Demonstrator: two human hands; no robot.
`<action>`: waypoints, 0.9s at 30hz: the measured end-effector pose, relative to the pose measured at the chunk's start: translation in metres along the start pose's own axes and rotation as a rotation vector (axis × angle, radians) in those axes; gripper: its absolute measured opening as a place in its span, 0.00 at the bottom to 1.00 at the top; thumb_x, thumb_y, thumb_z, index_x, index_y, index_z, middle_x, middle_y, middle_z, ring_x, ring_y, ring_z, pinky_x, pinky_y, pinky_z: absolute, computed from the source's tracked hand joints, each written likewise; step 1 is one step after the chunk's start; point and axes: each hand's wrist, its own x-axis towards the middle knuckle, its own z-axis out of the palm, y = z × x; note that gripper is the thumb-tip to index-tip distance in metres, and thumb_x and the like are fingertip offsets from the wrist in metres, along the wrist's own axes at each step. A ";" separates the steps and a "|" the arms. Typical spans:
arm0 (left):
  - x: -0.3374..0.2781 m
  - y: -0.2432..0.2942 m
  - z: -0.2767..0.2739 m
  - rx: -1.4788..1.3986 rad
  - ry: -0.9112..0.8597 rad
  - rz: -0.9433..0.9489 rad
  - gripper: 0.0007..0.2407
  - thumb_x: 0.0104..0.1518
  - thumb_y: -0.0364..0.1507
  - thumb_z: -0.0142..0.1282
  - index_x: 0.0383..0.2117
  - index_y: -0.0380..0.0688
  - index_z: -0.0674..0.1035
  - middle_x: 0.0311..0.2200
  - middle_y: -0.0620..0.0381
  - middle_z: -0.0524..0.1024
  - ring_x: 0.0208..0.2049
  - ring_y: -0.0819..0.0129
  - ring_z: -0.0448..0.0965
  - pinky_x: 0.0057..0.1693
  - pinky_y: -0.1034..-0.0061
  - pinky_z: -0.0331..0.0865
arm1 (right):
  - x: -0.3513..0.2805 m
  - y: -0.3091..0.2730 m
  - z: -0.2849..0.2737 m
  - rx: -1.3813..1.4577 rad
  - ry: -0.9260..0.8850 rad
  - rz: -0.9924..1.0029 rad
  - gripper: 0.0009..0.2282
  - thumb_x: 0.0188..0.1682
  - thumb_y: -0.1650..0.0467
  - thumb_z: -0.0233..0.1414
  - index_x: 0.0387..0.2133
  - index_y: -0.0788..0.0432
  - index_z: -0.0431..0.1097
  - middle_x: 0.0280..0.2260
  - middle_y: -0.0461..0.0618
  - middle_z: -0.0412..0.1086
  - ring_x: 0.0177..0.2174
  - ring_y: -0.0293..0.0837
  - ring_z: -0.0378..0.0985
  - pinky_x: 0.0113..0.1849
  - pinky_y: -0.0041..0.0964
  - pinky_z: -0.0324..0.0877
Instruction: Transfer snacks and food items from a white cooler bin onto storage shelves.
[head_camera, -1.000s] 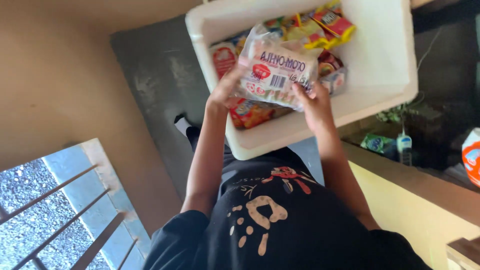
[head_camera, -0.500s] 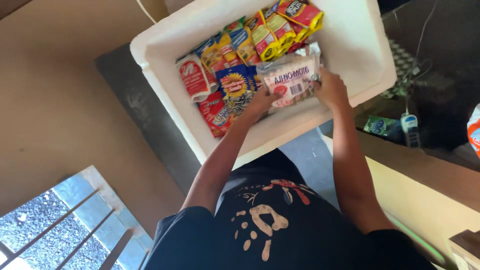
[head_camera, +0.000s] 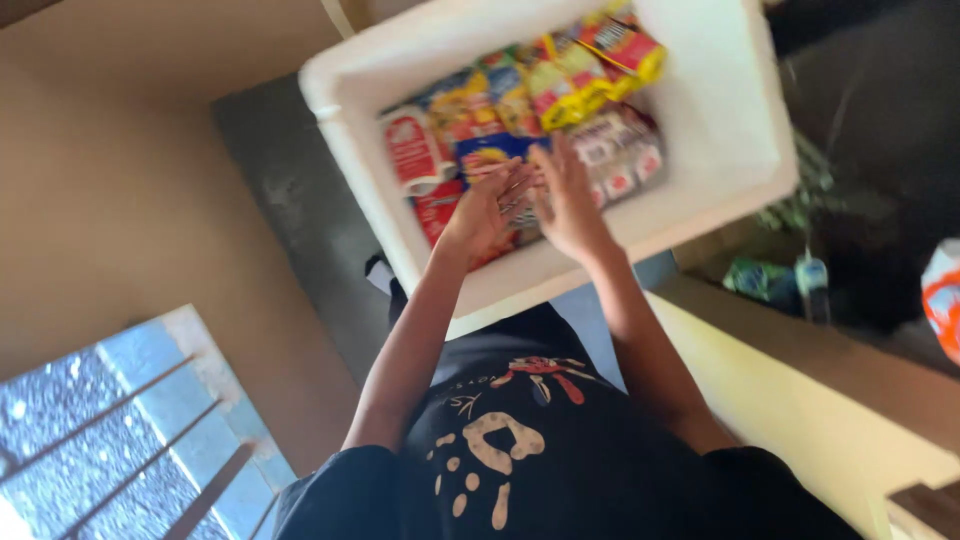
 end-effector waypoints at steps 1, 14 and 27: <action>-0.014 0.015 -0.005 -0.003 0.008 0.035 0.20 0.66 0.35 0.49 0.63 0.47 0.70 0.60 0.57 0.74 0.61 0.67 0.73 0.64 0.67 0.65 | 0.007 -0.028 0.006 0.010 -0.010 -0.034 0.28 0.51 0.78 0.54 0.67 0.63 0.54 0.67 0.69 0.50 0.62 0.65 0.62 0.62 0.52 0.61; -0.263 0.232 -0.082 -0.267 -0.122 0.604 0.20 0.70 0.33 0.41 0.67 0.45 0.66 0.64 0.56 0.70 0.61 0.63 0.73 0.65 0.64 0.68 | 0.101 -0.278 0.165 0.084 -0.250 -0.484 0.27 0.50 0.75 0.56 0.65 0.58 0.58 0.68 0.59 0.48 0.62 0.63 0.58 0.61 0.54 0.60; -0.410 0.369 -0.226 -0.427 -0.019 0.965 0.13 0.66 0.32 0.54 0.56 0.55 0.76 0.53 0.62 0.75 0.55 0.65 0.74 0.66 0.53 0.67 | 0.176 -0.430 0.282 0.262 -0.479 -0.713 0.28 0.53 0.72 0.57 0.67 0.56 0.55 0.69 0.61 0.48 0.65 0.63 0.57 0.63 0.53 0.59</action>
